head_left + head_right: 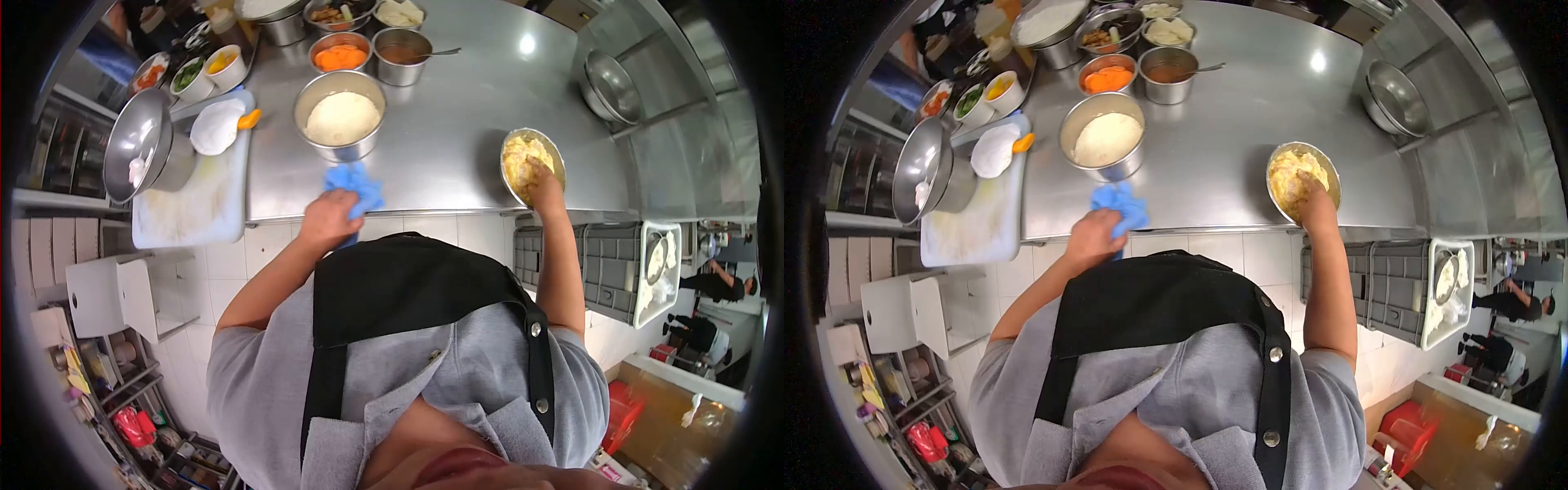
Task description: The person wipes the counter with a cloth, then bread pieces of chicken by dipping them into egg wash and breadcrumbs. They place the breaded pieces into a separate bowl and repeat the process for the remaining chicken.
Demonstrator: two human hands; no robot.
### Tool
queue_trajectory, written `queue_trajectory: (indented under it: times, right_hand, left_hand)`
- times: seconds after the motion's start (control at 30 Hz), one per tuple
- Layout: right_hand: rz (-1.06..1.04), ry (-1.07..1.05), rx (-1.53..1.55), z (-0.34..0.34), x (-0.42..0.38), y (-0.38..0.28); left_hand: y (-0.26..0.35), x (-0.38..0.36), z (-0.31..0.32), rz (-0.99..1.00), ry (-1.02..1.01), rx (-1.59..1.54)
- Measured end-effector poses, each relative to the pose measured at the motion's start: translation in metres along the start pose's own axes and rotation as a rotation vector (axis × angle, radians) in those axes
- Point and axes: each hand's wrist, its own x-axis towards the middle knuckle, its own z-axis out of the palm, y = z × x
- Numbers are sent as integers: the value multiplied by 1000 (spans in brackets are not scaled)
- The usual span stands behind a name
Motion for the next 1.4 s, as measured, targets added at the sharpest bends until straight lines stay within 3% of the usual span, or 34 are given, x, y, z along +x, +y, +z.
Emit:
queue_trajectory:
  times: [0.03,0.13,0.23,0.33,0.43,0.53,0.67,0.77,0.97,1.03,1.1,1.17,1.27,1.4]
  right_hand:
    - [17,13,4,-5,-3,5]
    - [55,47,11,-17,-9,19]
    - [61,81,22,-25,-10,36]
    - [54,109,45,-34,-13,49]
    - [106,83,50,-47,-13,61]
    - [97,103,22,-56,-8,85]
    - [103,157,49,-69,4,114]
    - [130,162,-3,-75,21,130]
    - [129,146,21,-79,61,146]
    - [109,181,-14,-77,75,155]
    - [132,157,-44,-77,93,157]
    - [83,159,-27,-73,108,163]
    - [49,122,-69,-71,116,151]
    - [9,95,-159,-59,114,120]
  left_hand:
    - [13,12,4,65,-58,-17]
    - [43,47,25,237,23,-69]
    - [57,77,56,132,112,-200]
    - [57,119,76,72,479,-39]
    - [71,153,71,-72,422,186]
    - [60,175,83,-258,283,59]
    - [63,216,102,-391,269,84]
    - [85,259,125,-250,141,278]
    - [181,331,190,181,-118,129]
    - [217,319,211,435,-94,129]
    - [243,296,212,543,-318,-31]
    - [236,257,218,794,-197,-241]
    - [207,206,165,626,-215,-232]
    - [123,124,95,340,-16,-283]
